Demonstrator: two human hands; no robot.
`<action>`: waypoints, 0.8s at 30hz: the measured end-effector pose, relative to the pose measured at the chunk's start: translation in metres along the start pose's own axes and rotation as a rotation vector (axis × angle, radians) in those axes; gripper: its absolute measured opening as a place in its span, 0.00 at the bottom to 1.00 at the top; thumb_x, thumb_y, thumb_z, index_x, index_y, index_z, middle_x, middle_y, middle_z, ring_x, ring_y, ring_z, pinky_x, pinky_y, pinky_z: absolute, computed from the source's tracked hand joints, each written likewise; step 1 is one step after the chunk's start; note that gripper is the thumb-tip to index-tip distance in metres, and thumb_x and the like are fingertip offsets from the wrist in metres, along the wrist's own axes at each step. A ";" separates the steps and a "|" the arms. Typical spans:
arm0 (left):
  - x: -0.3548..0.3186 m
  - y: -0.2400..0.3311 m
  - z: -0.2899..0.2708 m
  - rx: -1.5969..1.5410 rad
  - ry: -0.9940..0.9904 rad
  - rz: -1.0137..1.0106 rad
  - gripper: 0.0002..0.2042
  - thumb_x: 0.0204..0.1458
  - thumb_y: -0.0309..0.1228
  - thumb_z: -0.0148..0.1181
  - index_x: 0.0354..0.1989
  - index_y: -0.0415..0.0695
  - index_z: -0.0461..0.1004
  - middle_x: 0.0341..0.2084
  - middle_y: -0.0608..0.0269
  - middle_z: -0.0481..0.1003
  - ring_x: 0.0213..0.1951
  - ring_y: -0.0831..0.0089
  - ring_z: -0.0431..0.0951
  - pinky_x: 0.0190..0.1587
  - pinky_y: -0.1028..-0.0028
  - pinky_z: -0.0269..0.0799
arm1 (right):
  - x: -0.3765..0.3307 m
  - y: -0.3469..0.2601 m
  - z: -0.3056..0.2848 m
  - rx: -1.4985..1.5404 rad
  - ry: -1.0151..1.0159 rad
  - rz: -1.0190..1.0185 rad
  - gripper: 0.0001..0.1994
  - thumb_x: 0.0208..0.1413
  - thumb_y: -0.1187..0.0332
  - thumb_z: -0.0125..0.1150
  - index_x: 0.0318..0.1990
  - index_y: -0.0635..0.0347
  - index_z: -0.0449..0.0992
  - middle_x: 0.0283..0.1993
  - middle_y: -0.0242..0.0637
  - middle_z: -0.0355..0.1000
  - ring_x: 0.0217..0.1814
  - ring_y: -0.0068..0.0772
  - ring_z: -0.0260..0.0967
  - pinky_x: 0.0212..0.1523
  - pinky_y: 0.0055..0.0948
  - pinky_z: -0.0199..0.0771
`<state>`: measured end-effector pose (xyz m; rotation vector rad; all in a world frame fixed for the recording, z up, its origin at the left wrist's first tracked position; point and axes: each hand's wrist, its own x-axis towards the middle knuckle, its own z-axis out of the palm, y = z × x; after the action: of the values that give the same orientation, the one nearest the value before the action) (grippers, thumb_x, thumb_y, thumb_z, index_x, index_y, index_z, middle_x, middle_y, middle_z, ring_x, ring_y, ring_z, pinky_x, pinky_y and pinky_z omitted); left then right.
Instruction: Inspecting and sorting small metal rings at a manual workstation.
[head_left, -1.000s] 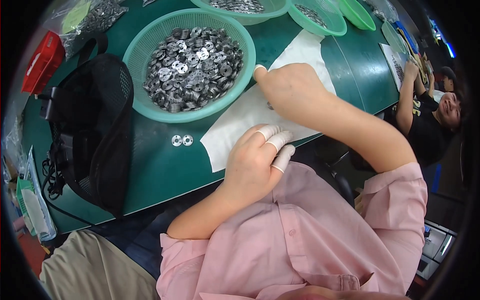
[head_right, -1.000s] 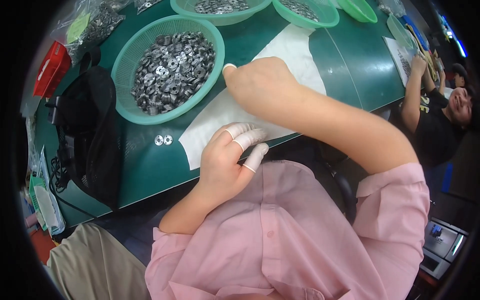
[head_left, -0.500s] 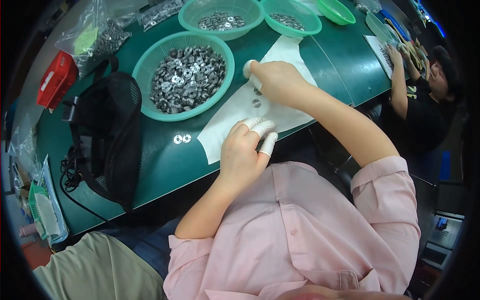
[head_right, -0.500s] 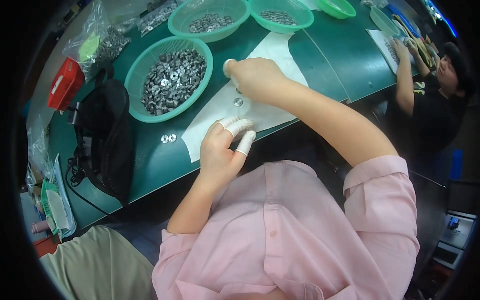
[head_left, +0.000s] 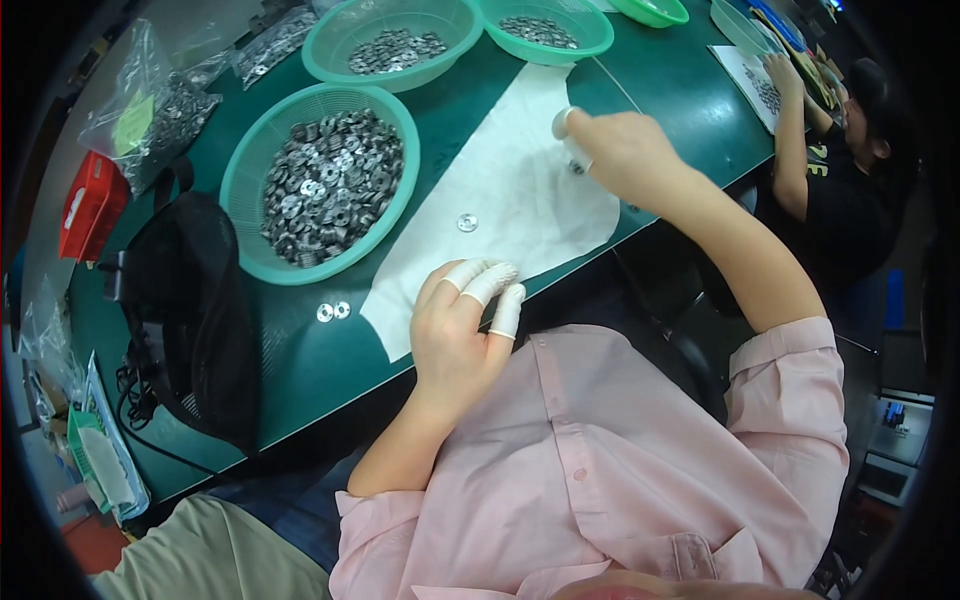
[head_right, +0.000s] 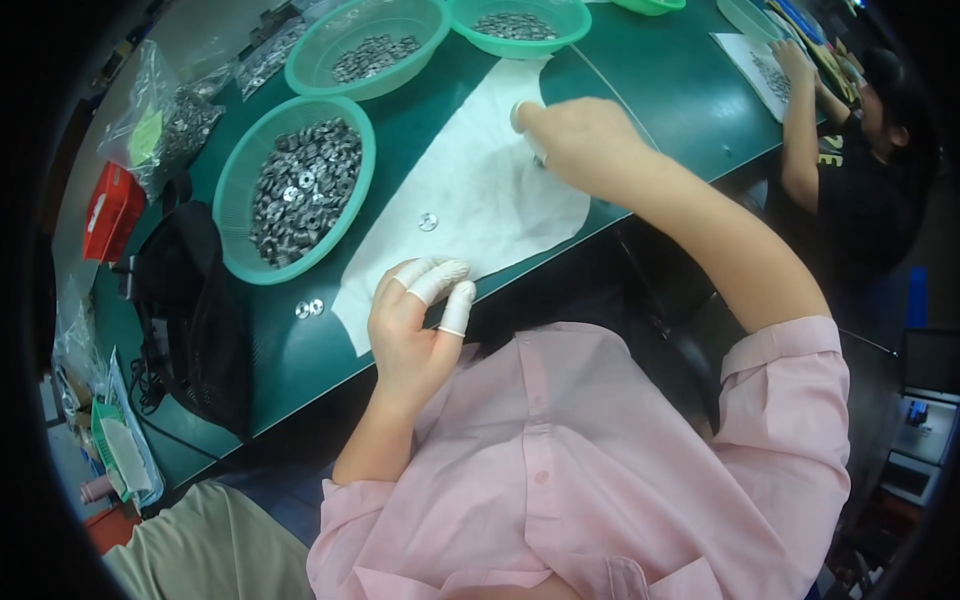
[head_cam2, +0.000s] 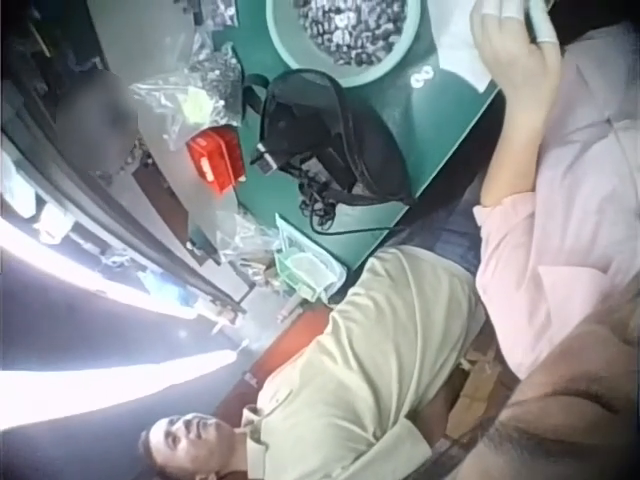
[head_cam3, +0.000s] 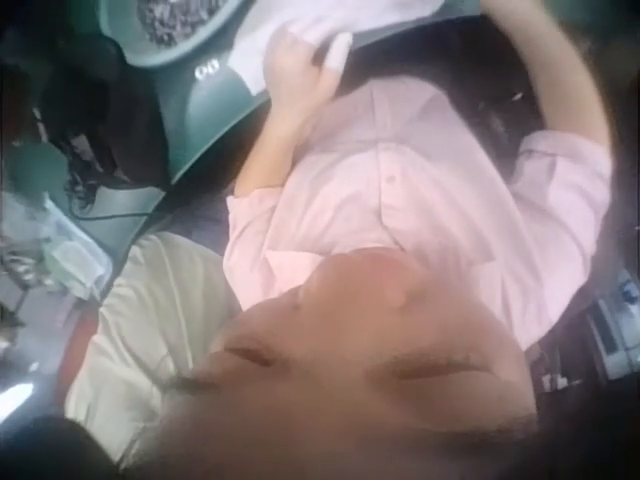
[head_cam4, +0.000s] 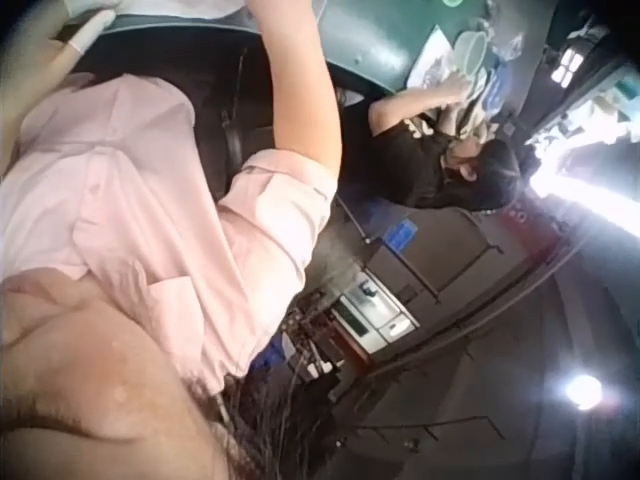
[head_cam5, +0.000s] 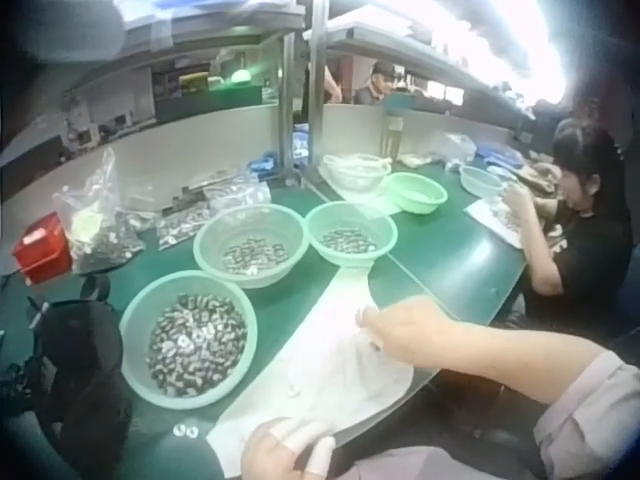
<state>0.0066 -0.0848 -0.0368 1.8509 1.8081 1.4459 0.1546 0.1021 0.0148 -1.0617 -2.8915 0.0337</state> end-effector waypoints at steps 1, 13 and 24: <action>0.000 -0.003 0.000 -0.005 -0.006 -0.010 0.08 0.40 0.22 0.61 0.31 0.38 0.75 0.31 0.58 0.73 0.35 0.63 0.72 0.36 0.72 0.68 | 0.005 -0.004 0.008 -0.051 -0.128 0.011 0.15 0.41 0.78 0.50 0.41 0.59 0.67 0.26 0.46 0.71 0.32 0.47 0.69 0.30 0.41 0.66; 0.003 -0.044 0.010 -0.068 -0.015 0.045 0.10 0.37 0.24 0.63 0.31 0.41 0.75 0.30 0.60 0.73 0.34 0.62 0.72 0.36 0.70 0.67 | 0.037 -0.007 0.028 -0.205 -0.249 -0.074 0.15 0.40 0.79 0.51 0.40 0.62 0.67 0.21 0.45 0.68 0.27 0.48 0.67 0.26 0.41 0.63; -0.001 -0.065 0.000 -0.065 -0.037 0.078 0.09 0.38 0.26 0.62 0.31 0.40 0.75 0.30 0.60 0.73 0.34 0.61 0.72 0.37 0.69 0.67 | 0.043 -0.022 0.046 -0.112 -0.176 0.014 0.09 0.45 0.76 0.46 0.36 0.65 0.68 0.26 0.49 0.70 0.30 0.49 0.69 0.29 0.42 0.66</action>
<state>-0.0367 -0.0702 -0.0825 1.9232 1.6691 1.4682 0.1045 0.1128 -0.0283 -1.1529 -3.0753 -0.0372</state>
